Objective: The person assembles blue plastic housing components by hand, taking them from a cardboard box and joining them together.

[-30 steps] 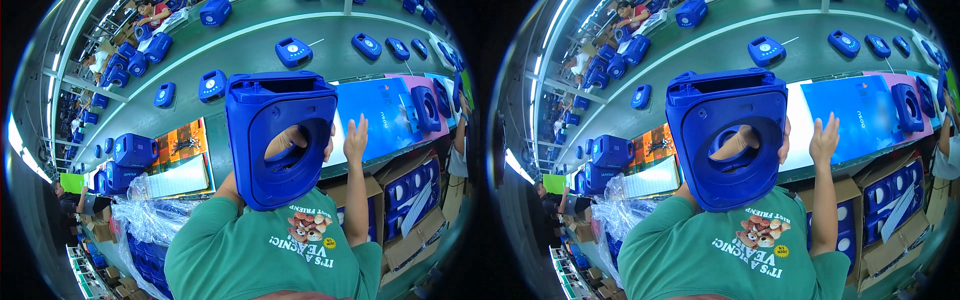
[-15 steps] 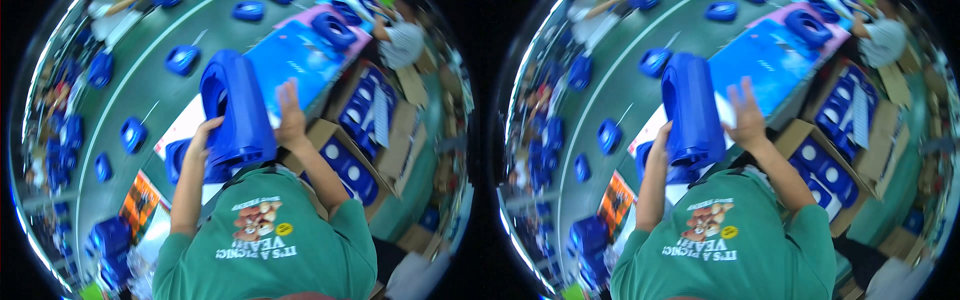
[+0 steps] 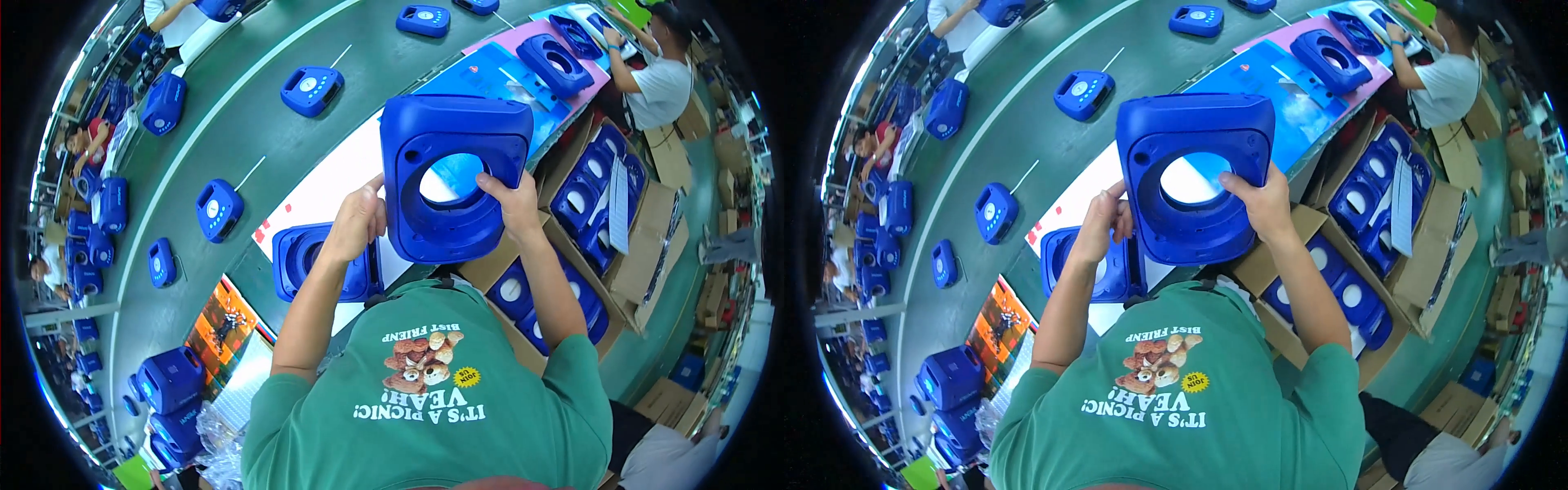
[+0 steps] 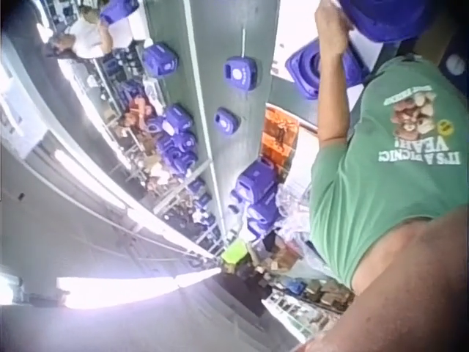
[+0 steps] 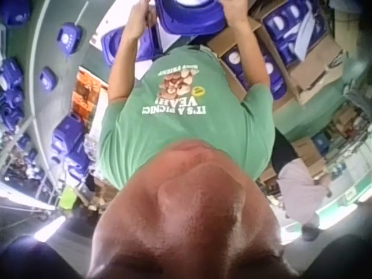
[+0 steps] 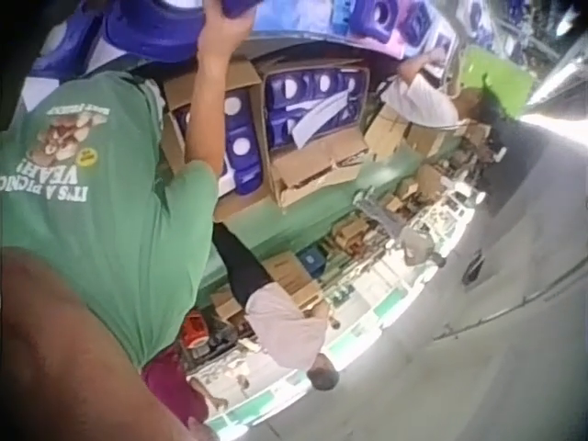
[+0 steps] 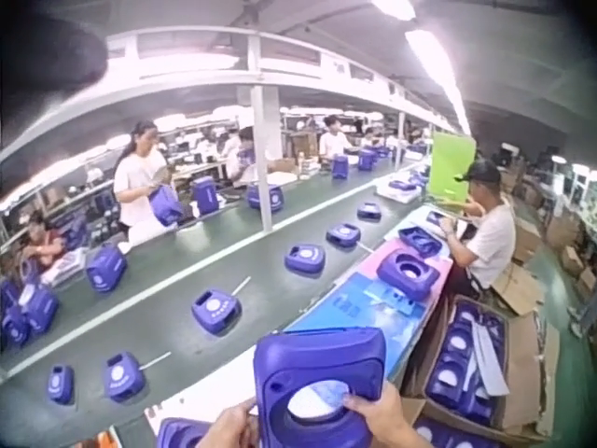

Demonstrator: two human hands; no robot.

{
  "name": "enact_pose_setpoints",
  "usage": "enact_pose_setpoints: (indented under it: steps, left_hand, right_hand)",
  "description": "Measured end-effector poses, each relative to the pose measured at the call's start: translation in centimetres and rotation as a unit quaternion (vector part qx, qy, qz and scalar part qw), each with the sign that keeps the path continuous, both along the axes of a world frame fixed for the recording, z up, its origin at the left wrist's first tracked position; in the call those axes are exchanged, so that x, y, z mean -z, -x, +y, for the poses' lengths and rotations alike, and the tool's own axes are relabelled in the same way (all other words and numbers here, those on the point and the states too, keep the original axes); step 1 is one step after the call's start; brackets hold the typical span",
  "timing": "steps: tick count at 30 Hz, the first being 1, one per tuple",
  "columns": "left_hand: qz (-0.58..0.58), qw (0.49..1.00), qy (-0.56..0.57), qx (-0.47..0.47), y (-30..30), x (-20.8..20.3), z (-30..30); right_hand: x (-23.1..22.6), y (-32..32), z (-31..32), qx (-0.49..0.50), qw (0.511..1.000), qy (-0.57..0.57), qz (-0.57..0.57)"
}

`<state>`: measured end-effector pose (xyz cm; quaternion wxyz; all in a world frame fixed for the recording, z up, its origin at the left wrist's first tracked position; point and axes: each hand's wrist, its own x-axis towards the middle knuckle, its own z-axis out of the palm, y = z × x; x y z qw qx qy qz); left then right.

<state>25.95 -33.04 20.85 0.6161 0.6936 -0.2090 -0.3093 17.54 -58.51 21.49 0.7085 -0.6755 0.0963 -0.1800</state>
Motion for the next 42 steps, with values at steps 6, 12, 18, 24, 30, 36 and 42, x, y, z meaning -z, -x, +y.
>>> enact_pose_setpoints:
  steps: [6,12,18,24,30,36,42]
  left_hand:
    - [-0.195,0.976,-0.029,-0.092,0.5,0.9,0.0]
    - [-0.041,0.989,0.104,-0.102,2.1,0.2,-1.5]
    - [-0.075,0.988,0.128,-0.049,3.2,0.5,-3.2]
    - [-0.092,0.994,0.022,-0.055,4.0,-0.9,-4.2]
    - [-0.068,0.987,0.116,-0.089,3.5,1.8,-3.6]
    - [-0.041,0.966,0.213,-0.144,2.3,0.9,-4.8]
    - [-0.237,0.959,0.069,-0.142,4.3,0.0,-8.0]
  right_hand:
    - [-0.7,1.0,1.3,0.015,0.999,0.003,0.045]
    - [-0.3,2.1,1.5,0.008,0.998,0.007,0.067]
    - [-2.3,1.5,3.0,0.207,0.891,0.390,-0.103]
    - [-4.0,-0.1,5.8,0.162,0.820,0.543,-0.085]
    - [-0.6,1.9,-0.3,0.105,0.939,0.308,0.112]
    - [1.9,5.5,0.9,0.249,0.914,0.286,0.143]
    - [-2.5,4.7,7.5,0.042,0.987,0.116,0.104]
